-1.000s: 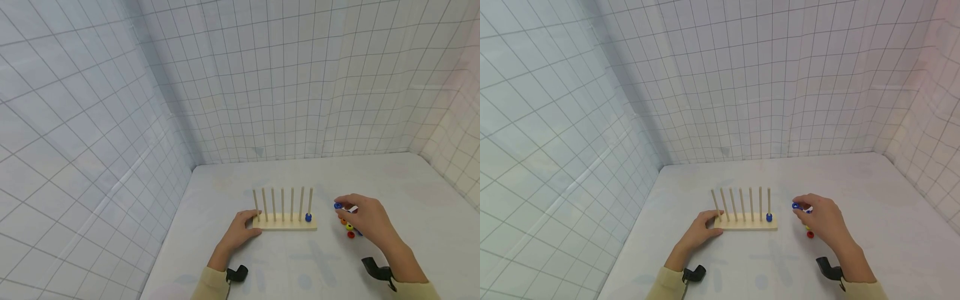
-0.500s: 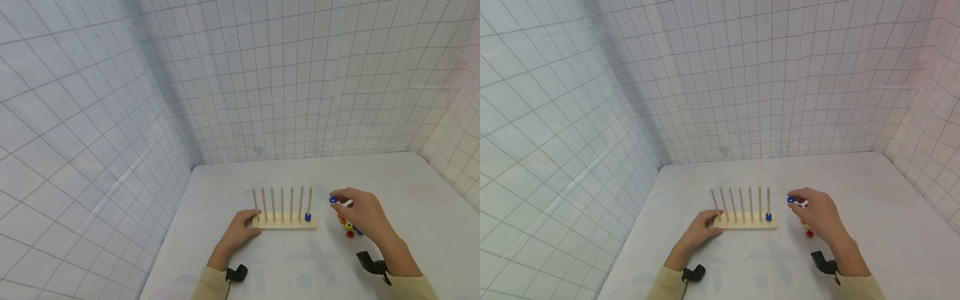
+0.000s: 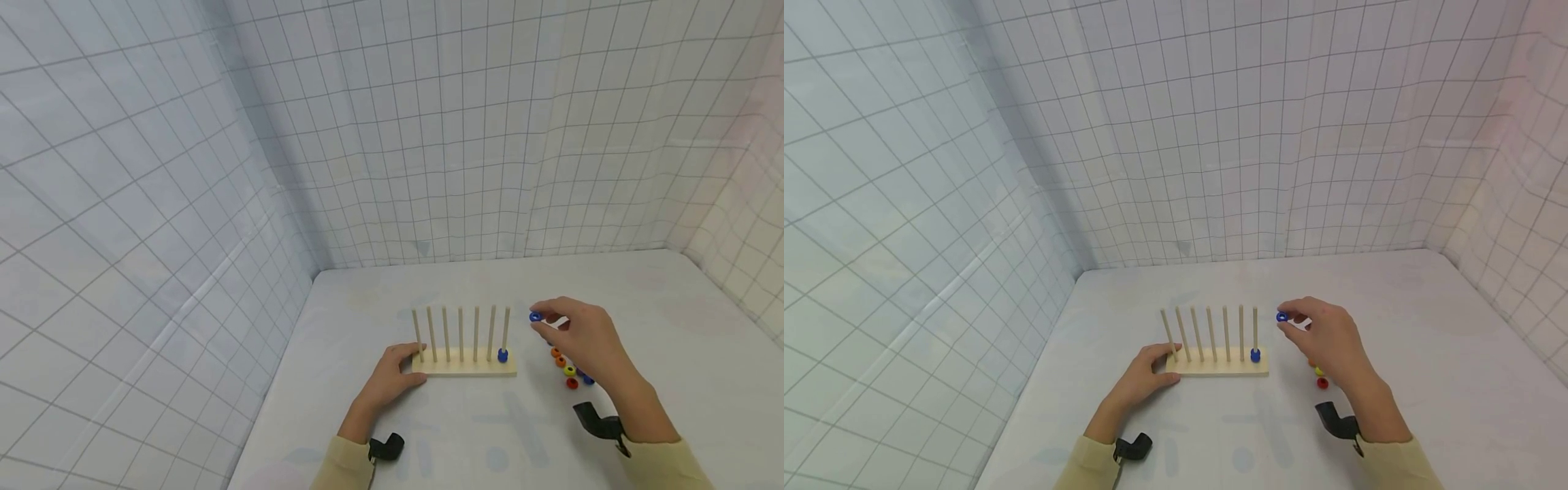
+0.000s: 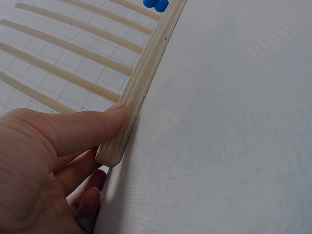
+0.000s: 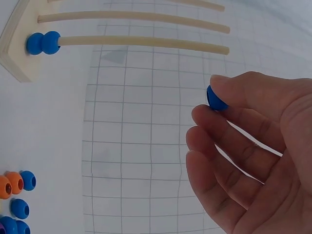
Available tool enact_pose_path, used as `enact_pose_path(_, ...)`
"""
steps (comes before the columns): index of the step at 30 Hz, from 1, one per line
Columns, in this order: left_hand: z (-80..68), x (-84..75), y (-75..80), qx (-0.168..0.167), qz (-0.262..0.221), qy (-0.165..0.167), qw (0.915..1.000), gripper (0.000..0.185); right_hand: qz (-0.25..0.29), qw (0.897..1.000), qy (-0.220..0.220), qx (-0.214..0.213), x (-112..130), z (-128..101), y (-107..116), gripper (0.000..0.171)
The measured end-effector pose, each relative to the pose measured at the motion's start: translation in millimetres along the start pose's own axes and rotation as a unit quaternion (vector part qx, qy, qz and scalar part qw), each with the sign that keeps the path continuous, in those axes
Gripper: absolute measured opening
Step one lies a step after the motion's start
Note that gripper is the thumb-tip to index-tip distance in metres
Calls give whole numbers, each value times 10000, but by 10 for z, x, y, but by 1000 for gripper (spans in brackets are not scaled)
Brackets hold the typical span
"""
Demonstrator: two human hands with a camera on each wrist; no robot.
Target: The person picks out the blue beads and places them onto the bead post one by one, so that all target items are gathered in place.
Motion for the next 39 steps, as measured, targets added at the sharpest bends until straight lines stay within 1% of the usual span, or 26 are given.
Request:
enact_pose_path(7, 8, 23, -7, -4, 5, 71, 10000, 55, 46, 9999, 133, -72, 106, 47, 35, 28)
enact_pose_path(14, 2, 5, -2, -2, -64, 59, 10000, 55, 113, 9991, 333, -219, 199, 92, 52, 26)
enact_pose_path(20, 6, 36, -15, -5, -18, 29, 10000, 55, 166, 9979, 520, -337, 279, 131, 74, 25)
enact_pose_path(24, 10, 61, -24, 11, 29, 54, 10000, 56, 246, 9975, 566, -345, 322, 154, 75, 25)
enact_pose_path(32, 6, 63, -24, 18, 58, -11, 10000, 56, 371, 9969, 625, -306, 383, 192, 38, 24)
enact_pose_path(39, -1, 84, -29, 45, 121, 87, 9999, 57, 425, 9968, 631, -263, 400, 218, 9, 23)
Point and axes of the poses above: each hand's wrist, its own z-axis towards the middle knuckle, its own y-axis out of the back of the hand, x = y × z, the point moved 9 cm from there along z, towards the middle knuckle, and after that the axes turned 2 degrees about z, right-handed, at the moved point
